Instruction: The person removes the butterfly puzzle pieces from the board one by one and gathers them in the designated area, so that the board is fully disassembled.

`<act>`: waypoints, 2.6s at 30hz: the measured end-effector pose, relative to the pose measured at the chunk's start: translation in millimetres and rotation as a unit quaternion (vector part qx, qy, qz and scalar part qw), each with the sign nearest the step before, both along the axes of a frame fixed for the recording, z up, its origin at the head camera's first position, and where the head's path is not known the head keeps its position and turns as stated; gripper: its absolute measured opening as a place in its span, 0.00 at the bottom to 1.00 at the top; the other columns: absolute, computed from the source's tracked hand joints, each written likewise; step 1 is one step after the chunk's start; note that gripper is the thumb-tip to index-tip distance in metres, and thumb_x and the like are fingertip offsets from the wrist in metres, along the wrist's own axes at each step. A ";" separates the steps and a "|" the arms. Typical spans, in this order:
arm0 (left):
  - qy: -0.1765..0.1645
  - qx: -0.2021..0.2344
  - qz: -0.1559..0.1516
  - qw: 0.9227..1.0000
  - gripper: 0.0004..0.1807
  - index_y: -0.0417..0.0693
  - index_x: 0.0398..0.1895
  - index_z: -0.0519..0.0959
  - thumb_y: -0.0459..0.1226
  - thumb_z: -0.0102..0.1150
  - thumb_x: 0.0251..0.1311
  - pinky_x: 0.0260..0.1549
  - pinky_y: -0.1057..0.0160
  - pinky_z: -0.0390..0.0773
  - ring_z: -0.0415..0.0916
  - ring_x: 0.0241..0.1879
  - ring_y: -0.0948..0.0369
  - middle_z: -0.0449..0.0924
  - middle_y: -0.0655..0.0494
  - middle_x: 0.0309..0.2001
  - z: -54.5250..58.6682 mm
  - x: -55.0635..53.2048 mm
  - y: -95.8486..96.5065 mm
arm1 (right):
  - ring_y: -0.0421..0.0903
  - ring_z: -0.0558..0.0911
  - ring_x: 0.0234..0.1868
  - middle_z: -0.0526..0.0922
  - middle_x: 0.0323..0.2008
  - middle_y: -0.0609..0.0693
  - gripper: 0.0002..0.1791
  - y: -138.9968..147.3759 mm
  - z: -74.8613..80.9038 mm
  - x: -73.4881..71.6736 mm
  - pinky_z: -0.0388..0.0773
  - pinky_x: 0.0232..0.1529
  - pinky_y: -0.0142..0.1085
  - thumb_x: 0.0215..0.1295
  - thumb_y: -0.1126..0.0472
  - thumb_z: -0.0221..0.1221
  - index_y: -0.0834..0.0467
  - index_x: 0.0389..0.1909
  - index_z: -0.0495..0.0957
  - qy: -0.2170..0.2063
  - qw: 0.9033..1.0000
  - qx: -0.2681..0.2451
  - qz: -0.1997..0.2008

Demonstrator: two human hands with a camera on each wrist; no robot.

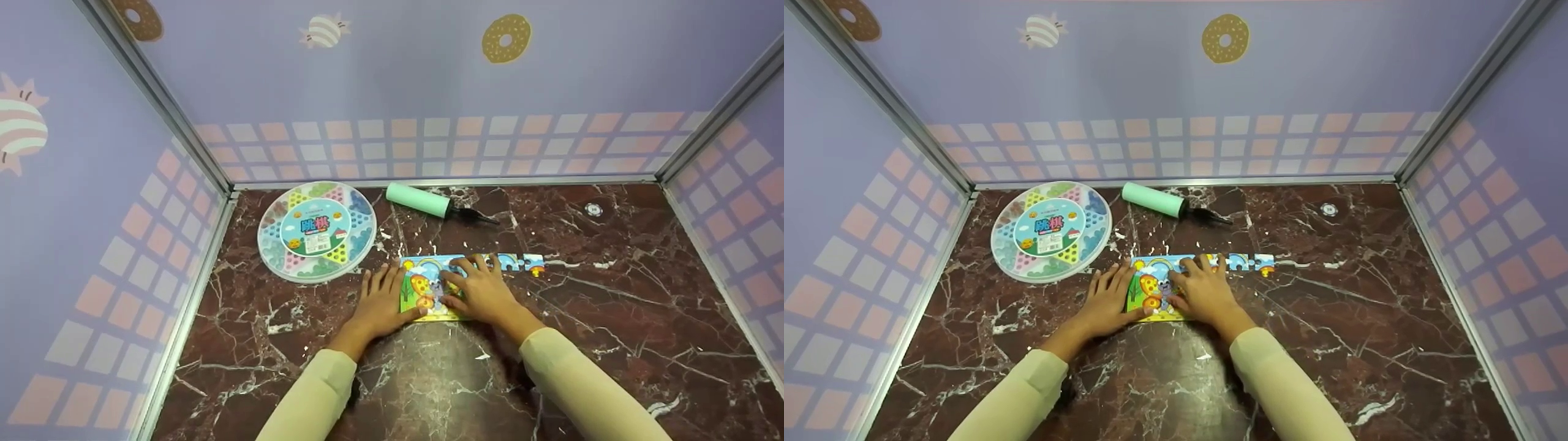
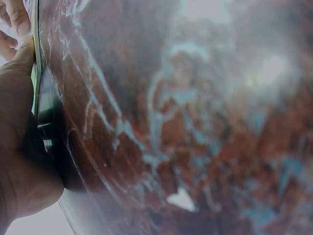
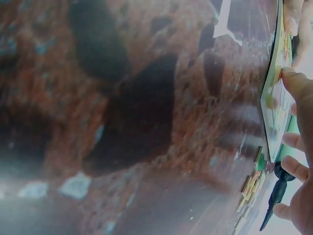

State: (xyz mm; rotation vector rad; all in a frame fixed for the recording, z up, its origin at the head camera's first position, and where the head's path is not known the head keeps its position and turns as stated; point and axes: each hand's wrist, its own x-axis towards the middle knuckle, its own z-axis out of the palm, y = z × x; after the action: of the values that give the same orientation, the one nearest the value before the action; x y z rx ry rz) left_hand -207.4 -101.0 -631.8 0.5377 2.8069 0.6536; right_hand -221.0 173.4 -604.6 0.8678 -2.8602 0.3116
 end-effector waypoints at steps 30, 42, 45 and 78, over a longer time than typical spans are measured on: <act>-0.003 -0.014 -0.001 1.000 0.60 0.46 0.92 0.47 0.74 0.53 0.73 0.88 0.32 0.31 0.37 0.92 0.42 0.40 0.46 0.93 -0.3 0.3 -0.8 | 0.68 0.74 0.72 0.80 0.71 0.53 0.32 -16.6 13.1 -8.4 0.62 0.70 0.86 0.70 0.41 0.74 0.43 0.72 0.82 -0.065 0.998 0.019 -0.013; -0.002 -0.016 0.000 1.000 0.61 0.47 0.93 0.47 0.74 0.53 0.73 0.88 0.32 0.30 0.37 0.92 0.42 0.39 0.47 0.93 0.5 0.9 -0.3 | 0.66 0.73 0.75 0.79 0.72 0.50 0.29 -22.6 14.1 -7.2 0.61 0.70 0.87 0.73 0.45 0.72 0.42 0.73 0.80 -0.075 0.997 0.032 -0.004; 0.006 -0.016 -0.001 1.000 0.61 0.46 0.92 0.47 0.73 0.54 0.73 0.88 0.31 0.31 0.38 0.92 0.42 0.39 0.46 0.93 -1.3 0.8 -0.6 | 0.65 0.72 0.75 0.79 0.72 0.49 0.29 -24.3 14.4 -7.0 0.61 0.71 0.86 0.73 0.46 0.72 0.42 0.72 0.81 -0.074 0.997 0.035 -0.001; 0.019 -0.012 -0.003 1.000 0.60 0.44 0.92 0.49 0.73 0.54 0.73 0.87 0.30 0.33 0.41 0.91 0.40 0.45 0.44 0.92 -3.7 -1.0 -0.8 | 0.62 0.73 0.74 0.79 0.72 0.48 0.28 -33.8 13.4 -3.4 0.67 0.68 0.85 0.76 0.59 0.69 0.41 0.74 0.80 -0.079 0.996 0.043 0.023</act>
State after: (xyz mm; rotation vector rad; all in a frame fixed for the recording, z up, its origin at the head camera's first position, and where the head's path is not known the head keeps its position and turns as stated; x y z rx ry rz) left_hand -208.4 -101.8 -635.5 0.5599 2.8428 0.6146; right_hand -224.4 139.6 -591.2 0.9656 -3.0238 0.2751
